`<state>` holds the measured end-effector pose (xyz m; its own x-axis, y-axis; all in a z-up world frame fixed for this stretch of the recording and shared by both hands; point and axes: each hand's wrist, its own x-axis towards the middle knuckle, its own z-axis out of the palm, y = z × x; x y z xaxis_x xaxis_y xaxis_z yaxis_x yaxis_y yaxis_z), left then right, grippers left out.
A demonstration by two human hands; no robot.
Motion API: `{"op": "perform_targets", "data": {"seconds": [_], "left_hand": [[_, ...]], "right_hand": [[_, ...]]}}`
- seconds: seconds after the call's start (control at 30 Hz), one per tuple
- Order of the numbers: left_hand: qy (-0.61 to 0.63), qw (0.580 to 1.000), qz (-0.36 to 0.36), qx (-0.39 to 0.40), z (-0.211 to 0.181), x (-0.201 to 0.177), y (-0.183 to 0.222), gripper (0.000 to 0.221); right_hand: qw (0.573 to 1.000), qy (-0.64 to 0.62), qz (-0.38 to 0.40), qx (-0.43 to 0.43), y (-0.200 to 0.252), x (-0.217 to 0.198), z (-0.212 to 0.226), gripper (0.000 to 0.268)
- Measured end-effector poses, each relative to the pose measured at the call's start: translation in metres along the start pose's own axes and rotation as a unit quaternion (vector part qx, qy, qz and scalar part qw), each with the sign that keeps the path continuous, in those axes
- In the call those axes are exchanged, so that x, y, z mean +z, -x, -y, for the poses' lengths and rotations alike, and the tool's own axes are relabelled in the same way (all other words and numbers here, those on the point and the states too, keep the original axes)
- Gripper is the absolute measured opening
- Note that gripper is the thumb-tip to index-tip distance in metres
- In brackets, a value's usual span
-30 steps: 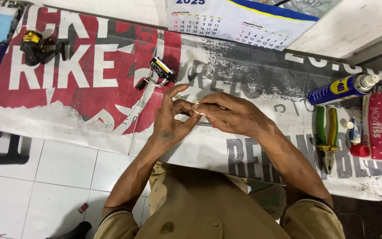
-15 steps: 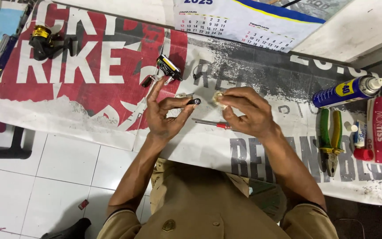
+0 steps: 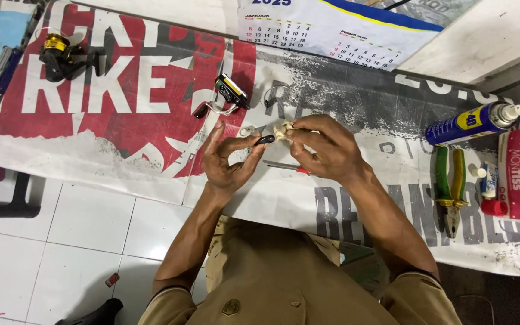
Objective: Assembling the internal components of a fishing reel, including gears and small mechanical parts, on a workbench.
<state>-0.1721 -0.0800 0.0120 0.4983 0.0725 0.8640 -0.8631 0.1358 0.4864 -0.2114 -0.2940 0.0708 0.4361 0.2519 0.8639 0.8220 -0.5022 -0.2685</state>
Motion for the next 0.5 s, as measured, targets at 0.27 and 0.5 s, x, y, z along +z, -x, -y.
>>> {"op": "perform_targets", "data": {"seconds": [0.27, 0.5], "left_hand": [[-0.012, 0.999, -0.005, 0.04, 0.001, 0.005, 0.001, 0.074], [0.04, 0.999, -0.016, 0.032, 0.011, 0.012, 0.009, 0.082]], "right_hand": [[0.999, -0.023, 0.007, -0.044, -0.022, 0.007, 0.022, 0.021], [0.997, 0.022, -0.003, -0.072, -0.022, -0.002, 0.016, 0.016]]}}
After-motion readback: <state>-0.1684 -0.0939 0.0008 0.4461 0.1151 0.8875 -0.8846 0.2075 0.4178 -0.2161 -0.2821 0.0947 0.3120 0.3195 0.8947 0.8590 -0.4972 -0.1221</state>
